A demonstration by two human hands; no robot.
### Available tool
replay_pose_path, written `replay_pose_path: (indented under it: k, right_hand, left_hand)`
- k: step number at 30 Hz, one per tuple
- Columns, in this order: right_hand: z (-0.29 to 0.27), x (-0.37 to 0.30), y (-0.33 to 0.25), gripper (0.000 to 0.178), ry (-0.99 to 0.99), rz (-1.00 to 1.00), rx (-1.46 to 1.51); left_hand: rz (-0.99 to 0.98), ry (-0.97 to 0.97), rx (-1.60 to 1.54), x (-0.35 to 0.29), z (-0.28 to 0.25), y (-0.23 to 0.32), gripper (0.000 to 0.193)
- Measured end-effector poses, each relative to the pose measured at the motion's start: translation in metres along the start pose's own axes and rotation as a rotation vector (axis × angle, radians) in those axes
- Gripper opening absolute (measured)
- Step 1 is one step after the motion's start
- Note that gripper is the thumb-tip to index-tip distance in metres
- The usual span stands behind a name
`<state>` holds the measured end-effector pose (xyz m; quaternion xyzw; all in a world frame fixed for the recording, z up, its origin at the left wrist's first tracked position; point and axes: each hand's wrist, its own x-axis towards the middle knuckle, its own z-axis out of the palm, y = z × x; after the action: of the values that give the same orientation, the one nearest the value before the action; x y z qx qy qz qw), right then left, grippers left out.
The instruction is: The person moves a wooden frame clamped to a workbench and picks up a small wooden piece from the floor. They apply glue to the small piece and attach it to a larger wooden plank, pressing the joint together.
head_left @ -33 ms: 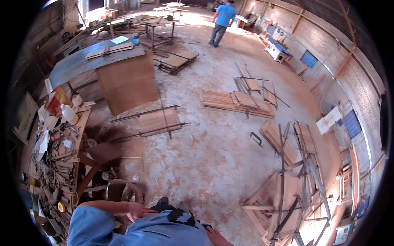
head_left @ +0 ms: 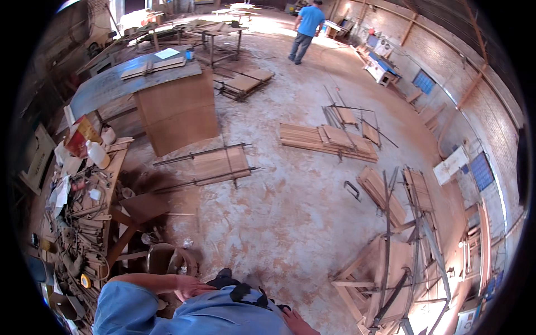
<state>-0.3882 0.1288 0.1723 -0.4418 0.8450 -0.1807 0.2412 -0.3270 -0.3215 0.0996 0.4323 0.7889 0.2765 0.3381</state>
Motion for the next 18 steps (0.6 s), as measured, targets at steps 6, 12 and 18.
replay_pose_path:
  k: [6, 12, 18]
  right_hand:
    - [0.024, 0.023, 0.021, 0.045, -0.011, -0.037, -0.036]
    - [0.009, 0.041, 0.009, 0.047, -0.13, 0.0, -0.083]
    - [0.005, 0.054, 0.003, 0.049, -0.207, 0.014, -0.115]
  left_hand:
    - [0.062, 0.179, -0.023, -0.016, 0.029, -0.017, 0.096]
    - [-0.008, 0.076, -0.021, -0.028, 0.016, -0.012, 0.09]
    - [0.0, 0.087, -0.134, -0.026, 0.016, -0.028, 0.091]
